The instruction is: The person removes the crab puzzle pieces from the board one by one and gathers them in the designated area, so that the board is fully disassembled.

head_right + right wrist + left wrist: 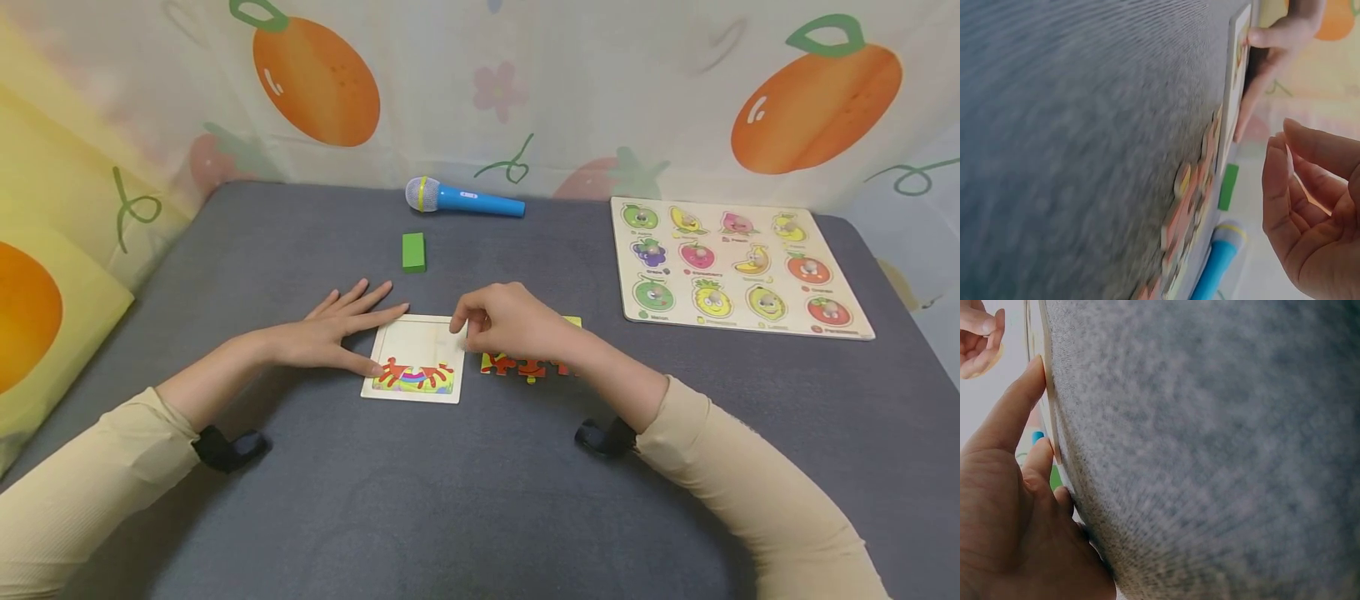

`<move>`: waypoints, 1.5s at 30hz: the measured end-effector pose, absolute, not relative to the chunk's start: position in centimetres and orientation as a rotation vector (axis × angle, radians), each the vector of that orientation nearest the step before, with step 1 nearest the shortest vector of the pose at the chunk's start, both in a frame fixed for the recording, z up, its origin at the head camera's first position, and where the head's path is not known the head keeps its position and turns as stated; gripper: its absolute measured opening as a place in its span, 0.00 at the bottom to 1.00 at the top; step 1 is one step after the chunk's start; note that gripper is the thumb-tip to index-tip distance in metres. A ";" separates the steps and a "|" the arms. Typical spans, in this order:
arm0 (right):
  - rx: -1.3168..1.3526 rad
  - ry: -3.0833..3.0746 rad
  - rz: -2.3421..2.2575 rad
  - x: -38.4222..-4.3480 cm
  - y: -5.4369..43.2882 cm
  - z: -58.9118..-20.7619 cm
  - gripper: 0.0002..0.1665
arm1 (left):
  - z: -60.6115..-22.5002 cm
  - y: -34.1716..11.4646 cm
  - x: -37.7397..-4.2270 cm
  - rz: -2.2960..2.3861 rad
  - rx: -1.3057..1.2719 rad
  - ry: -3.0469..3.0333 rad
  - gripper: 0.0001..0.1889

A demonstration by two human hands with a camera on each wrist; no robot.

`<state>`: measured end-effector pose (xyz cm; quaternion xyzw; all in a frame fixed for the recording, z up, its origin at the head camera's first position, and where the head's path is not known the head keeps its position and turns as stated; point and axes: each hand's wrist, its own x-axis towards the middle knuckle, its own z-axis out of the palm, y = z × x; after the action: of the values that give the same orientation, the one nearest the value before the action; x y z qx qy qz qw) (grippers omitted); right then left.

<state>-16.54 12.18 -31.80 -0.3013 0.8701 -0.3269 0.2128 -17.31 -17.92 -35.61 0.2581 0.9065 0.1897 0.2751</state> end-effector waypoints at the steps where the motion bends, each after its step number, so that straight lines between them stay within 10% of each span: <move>1: -0.842 2.415 -0.904 -16.6 11.9 -31.9 0.09 | -35.6 -17.9 -17.3 0.508 0.693 2.436 0.48; 45: -1.003 2.397 -0.697 -15.6 4.4 -34.4 0.23 | -35.6 -18.2 -17.4 0.529 0.755 2.425 0.48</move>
<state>-15.63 4.40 -34.40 -0.3633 0.8684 -0.2524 0.2240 -17.35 -18.18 -35.64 0.2803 0.9000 0.1962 0.2701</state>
